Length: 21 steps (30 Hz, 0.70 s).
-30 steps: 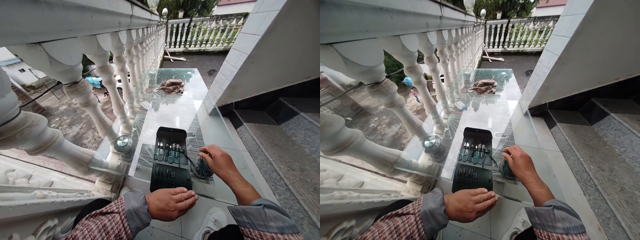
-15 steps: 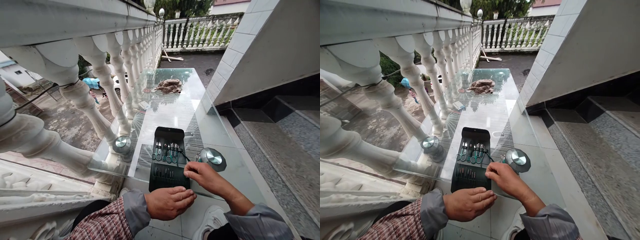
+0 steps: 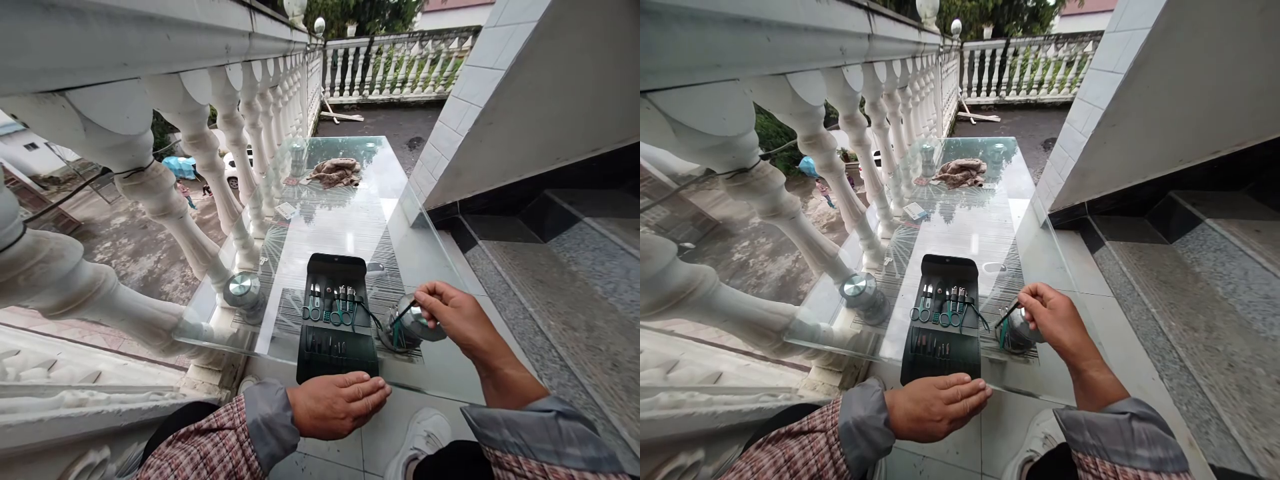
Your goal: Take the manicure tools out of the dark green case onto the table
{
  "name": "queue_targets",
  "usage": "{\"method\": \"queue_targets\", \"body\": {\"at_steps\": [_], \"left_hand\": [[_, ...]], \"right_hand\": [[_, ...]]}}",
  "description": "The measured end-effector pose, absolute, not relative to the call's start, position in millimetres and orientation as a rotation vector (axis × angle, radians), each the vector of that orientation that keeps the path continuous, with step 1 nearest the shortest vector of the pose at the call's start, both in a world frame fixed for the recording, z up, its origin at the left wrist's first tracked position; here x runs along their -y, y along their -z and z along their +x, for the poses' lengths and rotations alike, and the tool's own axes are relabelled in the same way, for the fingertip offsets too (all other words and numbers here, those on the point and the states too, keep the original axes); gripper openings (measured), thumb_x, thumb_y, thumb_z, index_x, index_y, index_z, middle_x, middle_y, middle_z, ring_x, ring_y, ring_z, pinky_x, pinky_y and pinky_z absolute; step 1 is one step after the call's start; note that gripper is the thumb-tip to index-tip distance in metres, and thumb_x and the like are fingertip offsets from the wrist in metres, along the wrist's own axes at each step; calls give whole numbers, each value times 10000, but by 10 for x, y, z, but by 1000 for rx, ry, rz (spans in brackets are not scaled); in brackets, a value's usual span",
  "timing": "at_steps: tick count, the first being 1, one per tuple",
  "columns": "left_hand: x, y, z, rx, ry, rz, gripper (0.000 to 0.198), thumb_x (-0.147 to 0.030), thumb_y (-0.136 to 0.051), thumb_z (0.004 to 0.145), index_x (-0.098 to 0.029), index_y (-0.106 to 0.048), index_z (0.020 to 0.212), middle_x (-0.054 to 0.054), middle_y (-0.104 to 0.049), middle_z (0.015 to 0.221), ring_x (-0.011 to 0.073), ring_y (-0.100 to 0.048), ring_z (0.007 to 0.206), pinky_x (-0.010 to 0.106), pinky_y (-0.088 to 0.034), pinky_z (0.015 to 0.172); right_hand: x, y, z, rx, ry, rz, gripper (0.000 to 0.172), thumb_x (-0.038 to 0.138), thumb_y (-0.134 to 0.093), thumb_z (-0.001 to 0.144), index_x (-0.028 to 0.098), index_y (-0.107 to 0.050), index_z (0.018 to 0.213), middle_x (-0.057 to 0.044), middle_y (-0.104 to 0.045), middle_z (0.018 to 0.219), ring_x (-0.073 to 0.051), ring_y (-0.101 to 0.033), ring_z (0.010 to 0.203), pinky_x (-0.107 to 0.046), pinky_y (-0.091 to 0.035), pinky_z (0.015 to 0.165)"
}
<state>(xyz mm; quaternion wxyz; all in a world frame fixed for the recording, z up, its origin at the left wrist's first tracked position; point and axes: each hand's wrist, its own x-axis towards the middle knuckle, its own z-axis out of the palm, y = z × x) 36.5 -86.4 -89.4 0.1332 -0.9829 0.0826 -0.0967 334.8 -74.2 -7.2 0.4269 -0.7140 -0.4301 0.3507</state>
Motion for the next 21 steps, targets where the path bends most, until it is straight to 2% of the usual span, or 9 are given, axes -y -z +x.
{"method": "queue_targets", "body": {"at_steps": [3,6,10,13,16,18,21], "left_hand": [[862,886,365,-246,287,-2844,459,-168,-449,1216,-53,-742,1550,176,-592,1763,263,-607,1621,355,-527,1314],[853,858,364,-256,289,-2845,466,-164,-440,1216,-41,-736,1555,176,-600,1755,264,-617,1612,360,-531,1312],[843,826,367,-265,244,-2863,469,-156,-427,1219,-57,-743,1551,159,-599,1759,254,-618,1612,343,-519,1319],[847,831,373,-255,262,-2855,464,-158,-432,1221,-53,-742,1550,159,-602,1756,252,-627,1603,346,-533,1306],[859,858,379,-240,309,-2843,461,-159,-430,1224,-55,-750,1539,145,-623,1739,245,-638,1591,345,-538,1299],[867,872,381,-235,319,-2839,463,-164,-426,1227,-58,-751,1539,139,-629,1735,243,-631,1597,341,-533,1302],[872,868,380,-230,314,-2828,469,-162,-421,1225,-69,-752,1544,129,-636,1731,236,-625,1601,334,-529,1303]], "right_hand": [[764,102,3445,1055,-1027,-1866,389,632,-703,602,260,-647,700,21,-573,582,-155,-517,510,-291,-403,499],[761,188,3428,1136,-1063,-1912,378,631,-640,591,269,-661,699,6,-582,584,-184,-540,527,-313,-398,496],[718,310,3388,1313,-945,-1992,325,589,-572,683,286,-677,734,-35,-665,647,-241,-627,620,-362,-467,596],[701,371,3345,1438,-651,-2017,279,526,-550,754,292,-702,746,-83,-777,787,-298,-722,797,-409,-532,744],[730,372,3201,1448,-440,-1908,268,503,-558,832,286,-712,804,-111,-821,913,-325,-773,925,-442,-581,872],[769,340,3036,1493,-501,-1783,283,505,-563,897,280,-724,839,-106,-821,921,-314,-786,929,-434,-604,898],[821,291,2760,1643,-813,-1606,278,469,-575,952,273,-753,867,-79,-829,909,-284,-792,899,-400,-619,882]]}}
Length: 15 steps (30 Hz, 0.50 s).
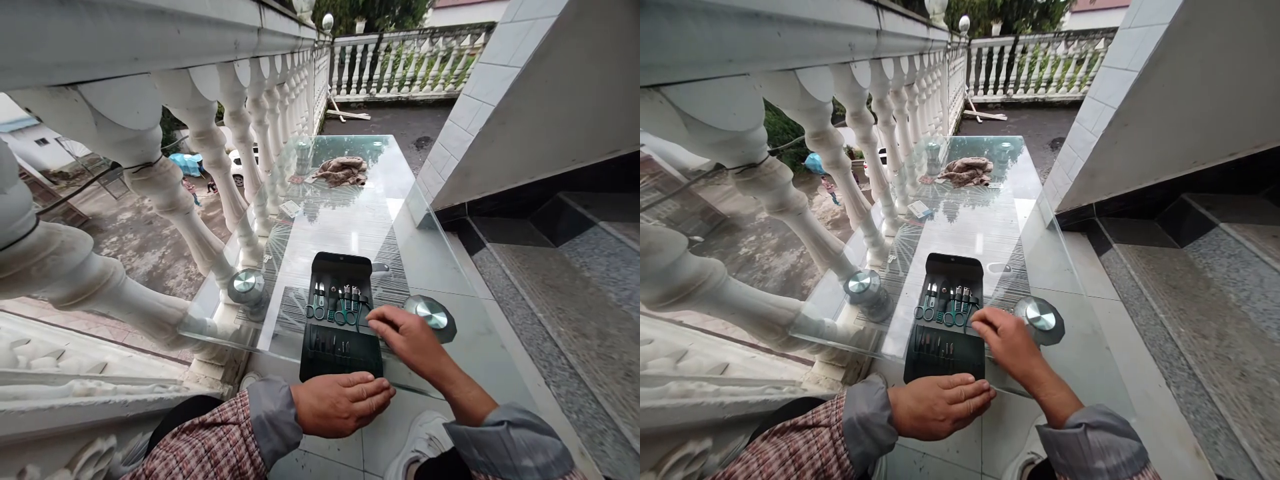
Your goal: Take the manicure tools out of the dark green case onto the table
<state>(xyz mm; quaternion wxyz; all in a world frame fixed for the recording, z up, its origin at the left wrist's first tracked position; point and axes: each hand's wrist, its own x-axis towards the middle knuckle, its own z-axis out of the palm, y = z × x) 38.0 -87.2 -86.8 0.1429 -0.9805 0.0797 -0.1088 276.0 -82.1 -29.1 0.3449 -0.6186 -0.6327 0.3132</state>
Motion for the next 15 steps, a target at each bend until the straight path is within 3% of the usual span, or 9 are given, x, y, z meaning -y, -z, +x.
{"method": "queue_targets", "body": {"at_steps": [6,15], "left_hand": [[849,798,384,-268,283,-2848,510,-124,-381,1200,-79,-767,1531,114,-690,1680,226,-653,1570,327,-544,1293],[829,803,406,-316,254,-2918,481,-119,-435,1173,-60,-780,1503,158,-711,1647,271,-671,1559,400,-515,1357]], "right_hand": [[793,264,2451,1840,-1071,-1564,240,340,-584,1006,243,-792,939,-96,-862,1051,-282,-794,1013,-393,-589,940],[698,105,2260,2089,-1065,-1729,187,132,-708,1002,223,-723,840,-60,-807,998,-231,-736,964,-323,-515,869]]}}
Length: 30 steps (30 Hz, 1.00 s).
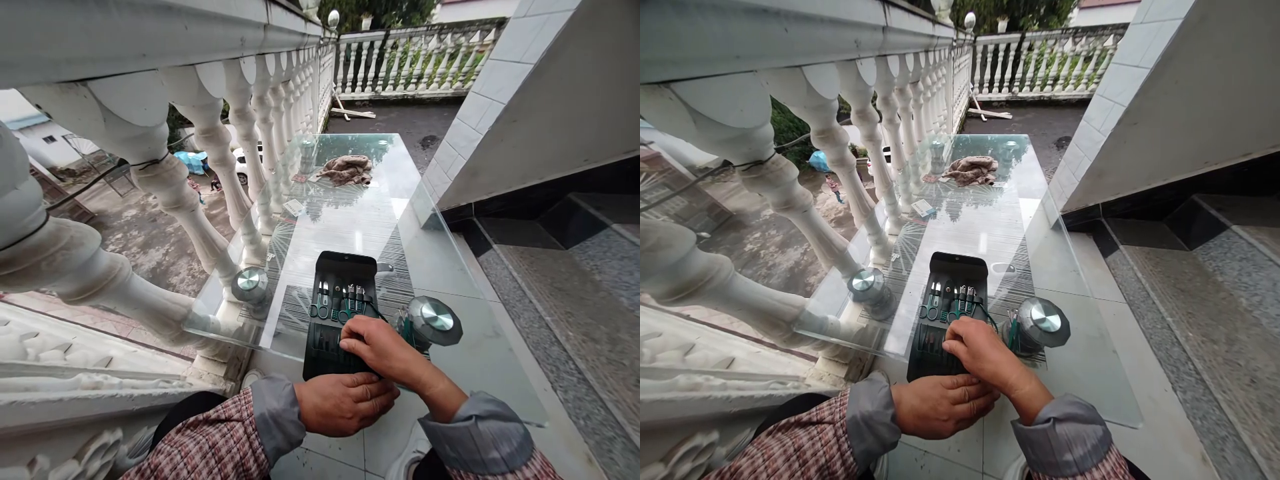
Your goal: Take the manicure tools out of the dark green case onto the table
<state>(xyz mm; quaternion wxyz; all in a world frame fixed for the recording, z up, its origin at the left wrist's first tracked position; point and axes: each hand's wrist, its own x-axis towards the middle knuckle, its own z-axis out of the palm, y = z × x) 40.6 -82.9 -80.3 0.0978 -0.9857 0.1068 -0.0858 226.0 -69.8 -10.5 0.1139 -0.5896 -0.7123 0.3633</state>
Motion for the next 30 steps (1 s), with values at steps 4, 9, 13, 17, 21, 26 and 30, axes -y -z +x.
{"method": "queue_targets", "body": {"at_steps": [4,9,13,17,21,26,30], "left_hand": [[833,776,405,-296,226,-2890,504,-123,-400,1188,-116,-796,1500,115,-715,1651,243,-661,1568,375,-501,1368],[833,766,401,-294,224,-2895,518,-112,-387,1180,-103,-784,1513,114,-715,1652,249,-654,1577,381,-493,1372],[837,768,385,-293,220,-2884,495,-138,-417,1186,-109,-779,1524,113,-692,1680,247,-641,1589,380,-488,1372],[842,762,373,-279,250,-2852,503,-145,-396,1204,-102,-767,1542,104,-684,1691,225,-647,1576,337,-518,1328],[849,775,374,-275,260,-2851,474,-151,-430,1210,-94,-767,1538,123,-673,1700,231,-651,1570,333,-532,1303],[848,795,366,-261,310,-2852,467,-157,-430,1216,-78,-758,1539,125,-672,1702,243,-628,1596,339,-513,1313],[848,788,370,-253,273,-2884,483,-154,-405,1218,-85,-758,1540,122,-657,1718,238,-618,1608,329,-500,1325]], "right_hand": [[683,72,2212,2115,-1079,-1767,231,83,-742,960,220,-661,794,-44,-775,974,-218,-711,940,-309,-477,835],[677,83,2204,2145,-1079,-1774,264,88,-715,965,221,-603,766,-37,-734,954,-213,-683,911,-312,-451,821],[672,99,2225,2126,-1082,-1748,271,119,-684,990,229,-566,772,-37,-712,936,-216,-663,895,-319,-440,818],[637,98,2260,2046,-1111,-1757,270,158,-644,1020,237,-543,783,-40,-707,923,-220,-658,912,-326,-443,839],[592,135,2328,1957,-1125,-1709,259,218,-630,997,246,-524,762,-34,-705,885,-221,-648,887,-336,-462,831],[558,160,2454,1823,-1100,-1624,237,344,-599,935,262,-510,731,-16,-664,799,-215,-620,810,-342,-485,790],[524,119,2594,1633,-1090,-1624,285,505,-599,876,274,-538,720,1,-592,704,-202,-567,705,-326,-471,679]]}}
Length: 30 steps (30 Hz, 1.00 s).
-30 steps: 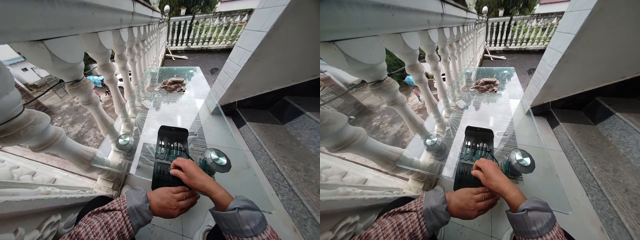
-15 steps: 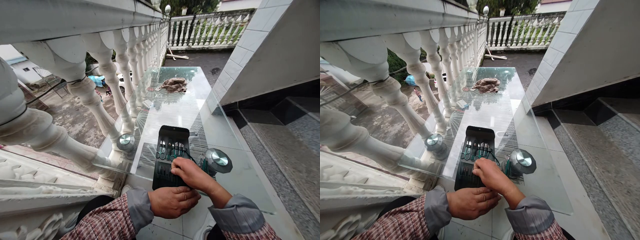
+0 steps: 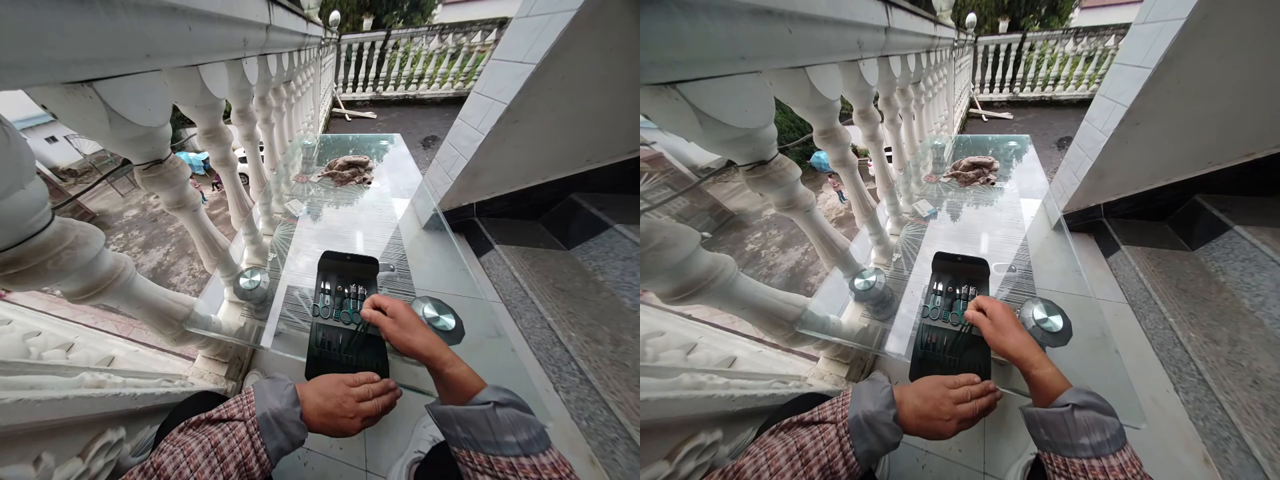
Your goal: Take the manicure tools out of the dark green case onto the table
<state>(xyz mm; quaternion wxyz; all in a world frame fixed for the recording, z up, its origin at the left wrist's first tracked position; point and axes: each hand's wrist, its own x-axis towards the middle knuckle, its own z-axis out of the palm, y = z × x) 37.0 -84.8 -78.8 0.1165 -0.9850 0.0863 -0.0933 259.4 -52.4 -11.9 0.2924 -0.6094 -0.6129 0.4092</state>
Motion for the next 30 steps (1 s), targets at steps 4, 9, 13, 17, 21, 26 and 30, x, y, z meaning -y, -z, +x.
{"method": "queue_targets", "body": {"at_steps": [4,9,13,17,21,26,30], "left_hand": [[861,804,384,-248,258,-2905,445,-159,-470,1207,-70,-761,1532,181,-631,1731,256,-630,1600,342,-543,1300],[874,852,377,-250,282,-2858,457,-159,-451,1214,-61,-751,1544,172,-620,1741,254,-623,1607,345,-533,1310],[878,885,375,-226,309,-2857,474,-160,-417,1225,-56,-740,1555,154,-618,1746,251,-614,1614,341,-522,1312],[877,883,386,-239,258,-2905,449,-169,-473,1214,-37,-734,1556,204,-599,1752,270,-620,1610,357,-543,1297],[878,868,388,-227,247,-2927,452,-159,-457,1213,-64,-753,1542,187,-598,1758,265,-610,1619,350,-526,1311],[885,865,383,-218,247,-2889,461,-161,-442,1220,-76,-750,1552,163,-601,1761,253,-599,1628,344,-519,1318],[886,860,380,-224,270,-2860,467,-169,-425,1229,-68,-749,1551,147,-601,1762,249,-601,1625,343,-513,1324]], "right_hand": [[505,21,2861,1373,-1027,-1690,423,687,-658,801,272,-606,744,34,-518,601,-175,-501,574,-328,-467,616],[612,-168,3261,1263,-1099,-1747,551,775,-793,693,255,-610,691,39,-504,583,-141,-466,550,-307,-437,596],[708,-169,3416,1312,-1270,-1777,581,781,-828,668,252,-588,667,46,-481,604,-128,-430,553,-282,-378,553],[674,42,3464,1383,-1285,-1831,513,746,-744,697,258,-585,677,47,-470,594,-138,-416,558,-288,-360,556],[558,262,3495,1586,-1077,-1892,392,629,-686,776,259,-618,664,-1,-583,626,-197,-533,645,-314,-415,619],[470,356,3415,1761,-836,-2010,213,343,-670,878,261,-643,683,-27,-728,747,-239,-678,783,-327,-463,731],[461,404,3339,1801,-667,-2052,214,266,-647,926,260,-656,712,-38,-762,846,-244,-718,869,-328,-484,793]]}}
